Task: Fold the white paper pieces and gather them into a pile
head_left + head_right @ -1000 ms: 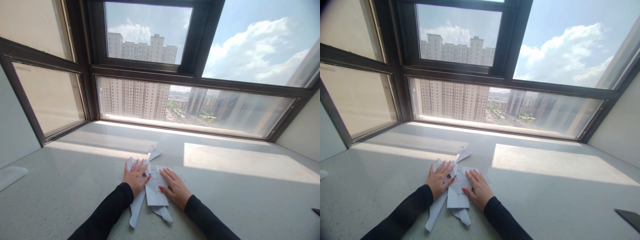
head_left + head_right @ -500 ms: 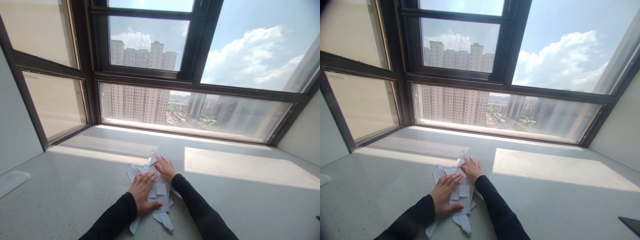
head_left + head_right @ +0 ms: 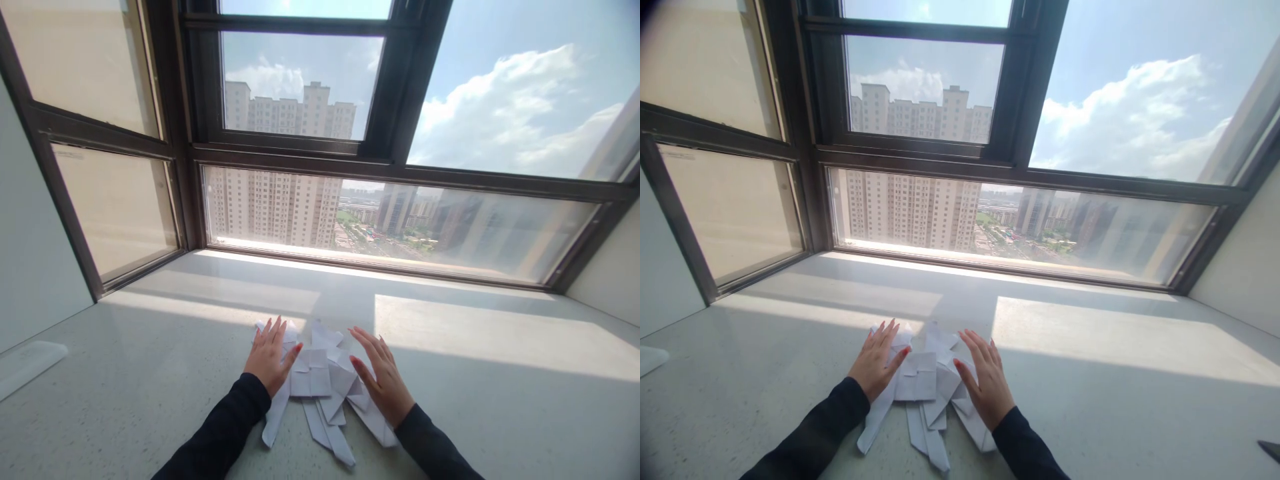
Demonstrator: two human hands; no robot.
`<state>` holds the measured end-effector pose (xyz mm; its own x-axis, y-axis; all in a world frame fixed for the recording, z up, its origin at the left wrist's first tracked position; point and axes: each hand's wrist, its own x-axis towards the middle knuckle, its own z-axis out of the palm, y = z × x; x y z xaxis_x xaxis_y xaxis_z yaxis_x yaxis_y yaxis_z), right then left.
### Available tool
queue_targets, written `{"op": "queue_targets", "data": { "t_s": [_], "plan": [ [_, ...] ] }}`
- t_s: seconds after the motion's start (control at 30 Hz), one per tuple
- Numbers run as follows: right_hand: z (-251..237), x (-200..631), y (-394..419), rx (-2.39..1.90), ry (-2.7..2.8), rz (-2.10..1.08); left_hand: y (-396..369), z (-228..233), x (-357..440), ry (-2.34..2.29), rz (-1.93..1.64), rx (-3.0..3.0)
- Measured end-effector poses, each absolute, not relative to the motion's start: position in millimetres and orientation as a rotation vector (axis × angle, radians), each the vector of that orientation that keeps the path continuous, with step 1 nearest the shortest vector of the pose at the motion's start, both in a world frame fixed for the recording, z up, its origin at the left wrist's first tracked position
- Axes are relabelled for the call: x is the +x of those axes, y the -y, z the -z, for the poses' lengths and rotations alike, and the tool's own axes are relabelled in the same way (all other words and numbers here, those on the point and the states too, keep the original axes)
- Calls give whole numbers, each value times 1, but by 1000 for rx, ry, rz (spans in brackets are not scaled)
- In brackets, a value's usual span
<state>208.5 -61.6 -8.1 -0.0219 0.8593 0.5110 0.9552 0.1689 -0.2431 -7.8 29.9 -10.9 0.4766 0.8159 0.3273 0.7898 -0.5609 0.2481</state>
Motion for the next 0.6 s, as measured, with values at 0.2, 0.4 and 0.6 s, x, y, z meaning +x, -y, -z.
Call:
{"op": "queue_targets", "data": {
  "t_s": [0.2,0.4,0.6],
  "plan": [
    [25,201,59,-1655,2236,-64,-30,20,-4,-1484,-466,2573],
    [24,193,55,-1617,2115,16,-22,19,4,-1301,-591,2673],
    [19,201,57,-1653,1769,81,-26,20,-2,-1332,-606,2662]
  ]
}}
